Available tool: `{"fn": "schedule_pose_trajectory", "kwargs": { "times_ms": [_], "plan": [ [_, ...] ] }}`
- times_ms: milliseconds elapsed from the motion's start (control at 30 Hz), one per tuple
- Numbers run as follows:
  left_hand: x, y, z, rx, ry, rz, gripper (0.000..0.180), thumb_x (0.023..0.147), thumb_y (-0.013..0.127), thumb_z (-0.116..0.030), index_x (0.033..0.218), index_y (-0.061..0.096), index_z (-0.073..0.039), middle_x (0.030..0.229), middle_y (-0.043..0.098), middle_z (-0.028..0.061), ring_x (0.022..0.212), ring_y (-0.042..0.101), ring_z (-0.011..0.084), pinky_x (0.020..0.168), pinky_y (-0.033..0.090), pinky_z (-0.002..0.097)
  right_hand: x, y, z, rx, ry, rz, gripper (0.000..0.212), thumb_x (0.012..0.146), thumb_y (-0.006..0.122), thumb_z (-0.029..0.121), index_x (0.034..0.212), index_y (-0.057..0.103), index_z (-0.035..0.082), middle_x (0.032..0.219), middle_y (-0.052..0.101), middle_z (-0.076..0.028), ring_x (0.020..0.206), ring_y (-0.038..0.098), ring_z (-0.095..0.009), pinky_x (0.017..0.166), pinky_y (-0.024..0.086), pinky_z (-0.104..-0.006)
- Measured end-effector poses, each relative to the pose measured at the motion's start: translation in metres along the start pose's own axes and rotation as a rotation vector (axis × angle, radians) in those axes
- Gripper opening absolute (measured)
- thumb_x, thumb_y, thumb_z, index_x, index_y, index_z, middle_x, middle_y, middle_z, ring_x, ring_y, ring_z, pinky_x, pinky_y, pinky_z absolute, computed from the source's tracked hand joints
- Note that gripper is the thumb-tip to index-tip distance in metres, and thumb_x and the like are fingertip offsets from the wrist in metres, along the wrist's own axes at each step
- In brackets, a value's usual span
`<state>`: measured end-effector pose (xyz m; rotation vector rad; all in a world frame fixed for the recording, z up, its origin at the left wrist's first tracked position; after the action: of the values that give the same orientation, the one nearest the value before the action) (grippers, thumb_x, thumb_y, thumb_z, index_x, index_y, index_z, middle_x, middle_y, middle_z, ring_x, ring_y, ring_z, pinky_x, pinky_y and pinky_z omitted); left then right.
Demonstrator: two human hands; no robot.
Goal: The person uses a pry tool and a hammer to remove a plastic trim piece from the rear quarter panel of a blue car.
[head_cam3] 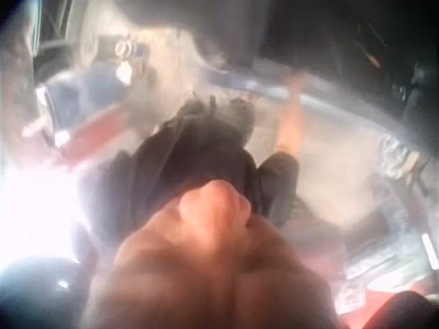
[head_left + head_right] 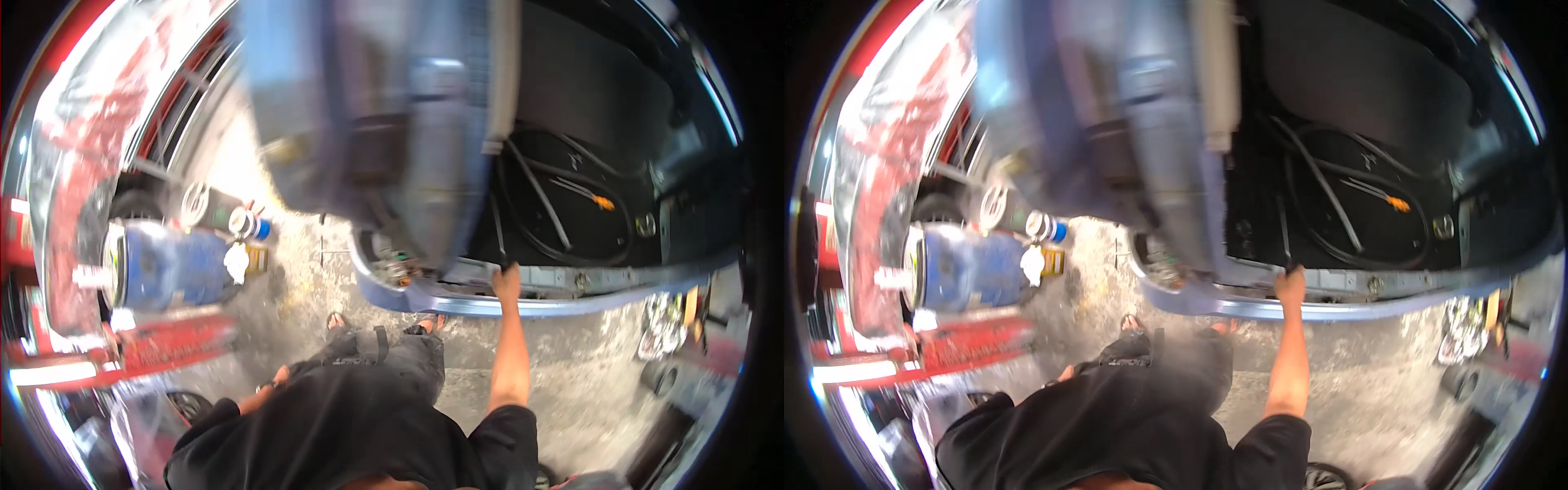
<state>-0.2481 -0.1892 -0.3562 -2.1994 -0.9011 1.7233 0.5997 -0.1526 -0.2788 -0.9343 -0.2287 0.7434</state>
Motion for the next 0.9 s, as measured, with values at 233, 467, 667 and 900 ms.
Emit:
{"fn": "schedule_pose_trajectory", "kwargs": {
  "times_ms": [233,467,667,900],
  "plan": [
    [0.028,0.01,0.063,-0.118,0.133,0.072,0.045,0.091,0.061,-0.043,0.109,0.073,-0.004,0.112,0.07,0.0264,0.109,0.068,0.0416,0.089,0.052,0.0486,-0.215,-0.024,-0.037,0.192,0.314,-0.286,0.041,0.092,0.069,0.032,0.086,0.057,-0.006,0.077,0.063,-0.02,0.071,0.06,-0.033,0.068,0.048,-0.0465],
    [0.101,-0.136,0.014,-0.239,0.083,-0.093,0.052,0.094,0.059,-0.046,0.117,0.072,-0.001,0.115,0.07,0.0263,0.111,0.067,0.0411,0.094,0.052,0.0449,-0.493,0.033,0.08,0.224,0.677,0.065,0.035,0.098,0.065,0.025,0.08,0.057,-0.004,0.06,0.056,-0.008,0.048,0.054,-0.017,0.047,0.044,-0.0343],
    [0.168,-0.228,-0.231,-0.37,0.47,0.032,0.049,0.099,0.063,-0.042,0.121,0.068,0.001,0.099,0.073,0.0088,0.084,0.068,0.0163,0.075,0.055,0.0315,-0.478,0.018,0.265,0.176,0.368,0.171,0.03,0.097,0.066,0.023,0.096,0.064,-0.007,0.068,0.062,-0.008,0.058,0.059,-0.015,0.054,0.046,-0.0294],
    [0.125,-0.263,-0.437,-0.72,0.578,0.259,0.038,0.1,0.064,-0.038,0.112,0.07,-0.003,0.099,0.072,0.0036,0.084,0.066,0.012,0.072,0.054,0.0285,-0.339,-0.044,0.437,0.399,0.059,-0.018,0.036,0.1,0.061,0.011,0.133,0.061,-0.003,0.084,0.067,-0.009,0.072,0.056,-0.009,0.063,0.047,-0.0276]
  ]
}}
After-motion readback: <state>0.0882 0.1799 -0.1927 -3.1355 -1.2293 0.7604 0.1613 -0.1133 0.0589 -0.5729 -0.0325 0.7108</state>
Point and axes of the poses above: each hand's wrist, its own x-axis towards the middle knuckle, its own y-axis out of the palm, z = x × y, the point moved 10 cm from there along x, towards the middle knuckle
